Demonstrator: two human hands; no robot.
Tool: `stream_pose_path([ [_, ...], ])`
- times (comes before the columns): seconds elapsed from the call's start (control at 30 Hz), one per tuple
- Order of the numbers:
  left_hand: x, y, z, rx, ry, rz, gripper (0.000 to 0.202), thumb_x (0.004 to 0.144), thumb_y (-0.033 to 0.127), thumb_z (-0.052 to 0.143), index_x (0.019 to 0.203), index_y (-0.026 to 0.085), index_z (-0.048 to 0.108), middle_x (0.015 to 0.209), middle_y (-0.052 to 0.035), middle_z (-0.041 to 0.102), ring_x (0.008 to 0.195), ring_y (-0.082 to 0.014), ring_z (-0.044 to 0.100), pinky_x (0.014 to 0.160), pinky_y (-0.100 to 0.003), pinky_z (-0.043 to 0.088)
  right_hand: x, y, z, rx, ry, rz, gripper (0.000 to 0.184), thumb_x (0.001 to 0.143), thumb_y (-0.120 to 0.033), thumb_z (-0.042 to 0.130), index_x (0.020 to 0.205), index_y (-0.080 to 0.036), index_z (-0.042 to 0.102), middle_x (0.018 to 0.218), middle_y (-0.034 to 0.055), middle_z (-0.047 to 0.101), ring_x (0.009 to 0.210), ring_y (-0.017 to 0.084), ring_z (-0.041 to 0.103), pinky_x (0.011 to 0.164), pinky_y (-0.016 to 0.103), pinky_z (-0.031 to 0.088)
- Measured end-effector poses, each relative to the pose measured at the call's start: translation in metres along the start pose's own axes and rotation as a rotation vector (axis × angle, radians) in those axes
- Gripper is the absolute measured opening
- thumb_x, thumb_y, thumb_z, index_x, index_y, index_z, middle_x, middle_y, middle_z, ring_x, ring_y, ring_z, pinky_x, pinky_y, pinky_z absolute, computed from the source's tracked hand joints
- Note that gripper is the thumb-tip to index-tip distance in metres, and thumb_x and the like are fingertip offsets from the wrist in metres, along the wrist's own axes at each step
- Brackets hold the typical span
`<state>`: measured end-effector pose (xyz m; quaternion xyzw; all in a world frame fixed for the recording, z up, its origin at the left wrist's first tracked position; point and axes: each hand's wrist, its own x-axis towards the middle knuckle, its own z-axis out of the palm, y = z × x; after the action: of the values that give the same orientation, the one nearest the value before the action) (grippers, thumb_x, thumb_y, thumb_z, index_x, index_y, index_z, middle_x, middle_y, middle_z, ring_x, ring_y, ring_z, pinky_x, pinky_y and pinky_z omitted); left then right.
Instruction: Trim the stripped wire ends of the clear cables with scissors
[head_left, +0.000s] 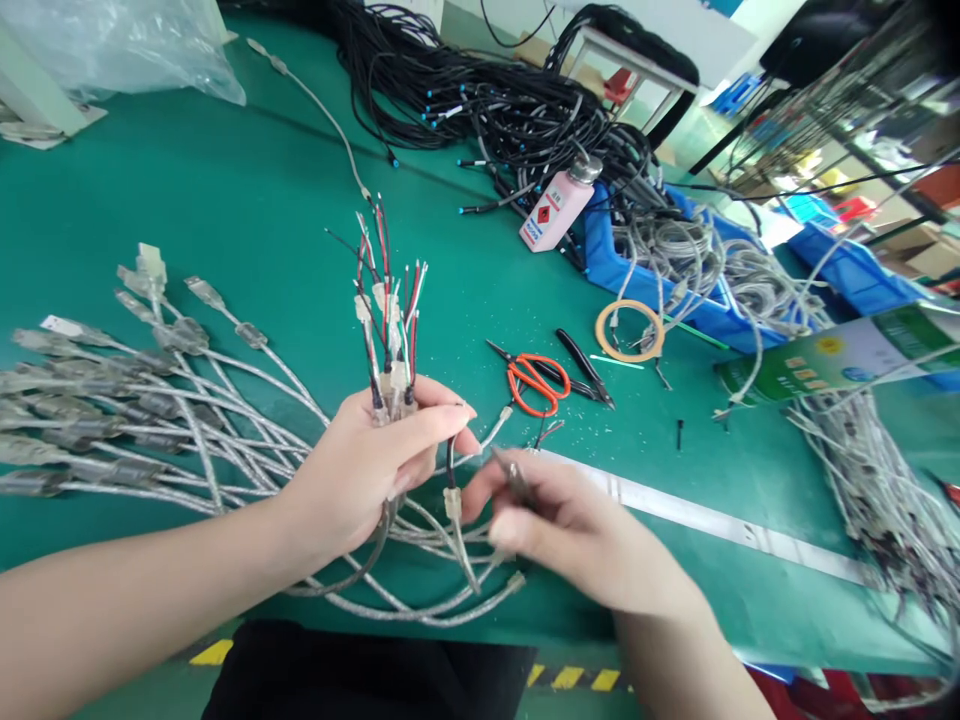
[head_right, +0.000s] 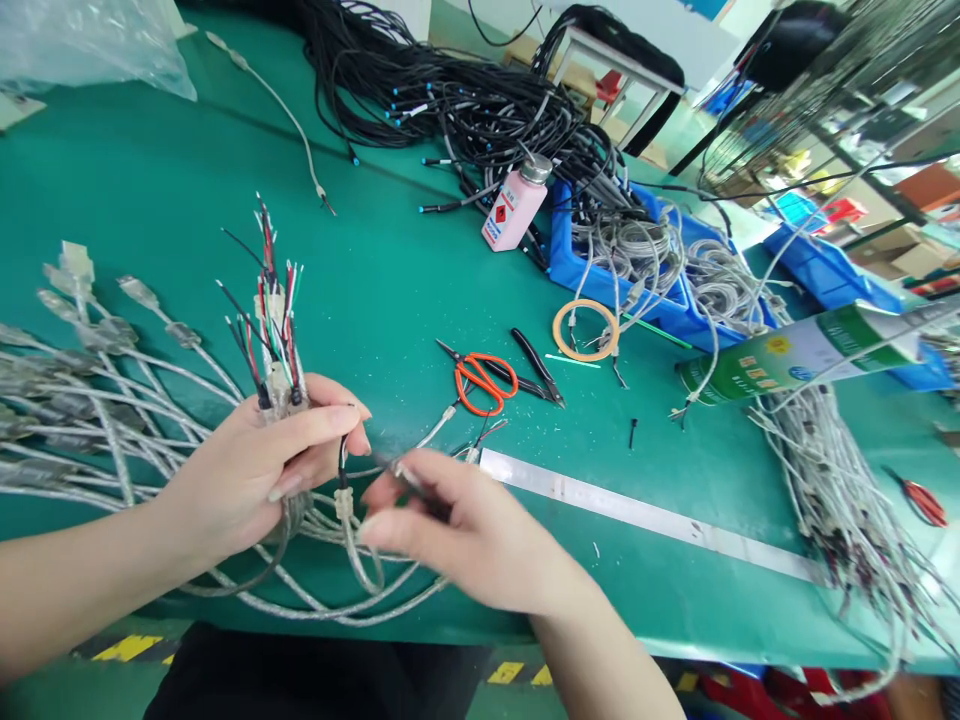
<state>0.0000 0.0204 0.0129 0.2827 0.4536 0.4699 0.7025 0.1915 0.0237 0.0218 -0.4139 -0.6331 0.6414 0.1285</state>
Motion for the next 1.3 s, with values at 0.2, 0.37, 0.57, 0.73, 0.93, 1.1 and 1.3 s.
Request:
stream_pose_path([
  [0.2, 0.000, 0.002, 0.001, 0.023, 0.010, -0.008, 0.012, 0.078, 0.021, 0.069, 0.067, 0.018, 0.064, 0.033, 0.0091, 0.037, 0.037, -0.0063, 0.030, 0.041, -0.022, 0.021, 0.003, 0.037, -0.068, -0.837, 0.693, 0.031, 0.027, 0.093, -0.039, 0.050, 0.096, -0.016, 0.063, 0.092, 0.0139, 0.064, 0.076, 0.024, 0.059, 0.072, 0.039, 0.049],
  [0.37, -0.001, 0.002, -0.001, 0.038, -0.028, 0.001, 0.013, 0.079, 0.020, 0.068, 0.067, 0.018, 0.065, 0.033, 0.0095, 0.037, 0.037, -0.0052, 0.030, 0.042, -0.023, 0.022, 0.013, 0.060, -0.090, -0.993, 0.795, 0.011, 0.026, 0.090, -0.029, 0.047, 0.093, -0.012, 0.066, 0.096, 0.0209, 0.063, 0.094, 0.035, 0.059, 0.089, 0.056, 0.044],
  [0.57, -0.001, 0.002, -0.002, 0.057, -0.054, -0.001, 0.013, 0.079, 0.021, 0.068, 0.067, 0.016, 0.065, 0.045, 0.0041, 0.057, 0.037, -0.0035, 0.031, 0.041, -0.022, 0.020, 0.046, 0.036, -0.081, -1.051, 0.617, -0.089, 0.023, 0.092, -0.026, 0.054, 0.108, -0.014, 0.064, 0.106, 0.0156, 0.064, 0.094, 0.025, 0.063, 0.085, 0.040, 0.051],
  [0.73, -0.001, 0.002, -0.003, 0.060, -0.060, -0.014, 0.012, 0.077, 0.022, 0.068, 0.067, 0.017, 0.064, 0.057, -0.0001, 0.067, 0.037, -0.0034, 0.031, 0.039, -0.022, 0.018, 0.069, 0.026, -0.086, -1.107, 0.486, -0.025, 0.015, 0.080, -0.013, 0.061, 0.093, -0.012, 0.069, 0.089, 0.0131, 0.067, 0.090, 0.028, 0.062, 0.083, 0.041, 0.049],
  [0.93, -0.001, 0.002, -0.005, 0.011, -0.115, -0.046, 0.012, 0.078, 0.019, 0.068, 0.067, 0.017, 0.065, 0.058, 0.0006, 0.069, 0.038, -0.0026, 0.032, 0.040, -0.022, 0.017, 0.057, 0.007, -0.084, -0.995, 0.571, -0.050, 0.026, 0.081, -0.017, 0.058, 0.105, -0.009, 0.067, 0.098, 0.0162, 0.067, 0.089, 0.026, 0.064, 0.081, 0.042, 0.052],
  [1.1, -0.002, 0.000, -0.007, -0.025, -0.157, -0.071, 0.012, 0.080, 0.019, 0.069, 0.068, 0.018, 0.065, 0.060, 0.0009, 0.070, 0.039, -0.0020, 0.033, 0.040, -0.022, 0.016, 0.037, -0.010, -0.070, -0.408, 0.537, -0.205, 0.030, 0.084, -0.029, 0.065, 0.111, -0.015, 0.064, 0.096, 0.0089, 0.070, 0.082, 0.018, 0.066, 0.069, 0.031, 0.056],
  [1.3, -0.003, 0.002, -0.007, -0.014, -0.167, -0.077, 0.014, 0.080, 0.019, 0.068, 0.066, 0.019, 0.066, 0.061, 0.0012, 0.071, 0.040, -0.0023, 0.033, 0.040, -0.021, 0.016, 0.014, -0.011, -0.042, 0.128, 0.314, -0.002, 0.041, 0.057, -0.035, 0.092, 0.087, -0.018, 0.068, 0.073, 0.0010, 0.066, 0.060, 0.011, 0.057, 0.056, 0.025, 0.050],
])
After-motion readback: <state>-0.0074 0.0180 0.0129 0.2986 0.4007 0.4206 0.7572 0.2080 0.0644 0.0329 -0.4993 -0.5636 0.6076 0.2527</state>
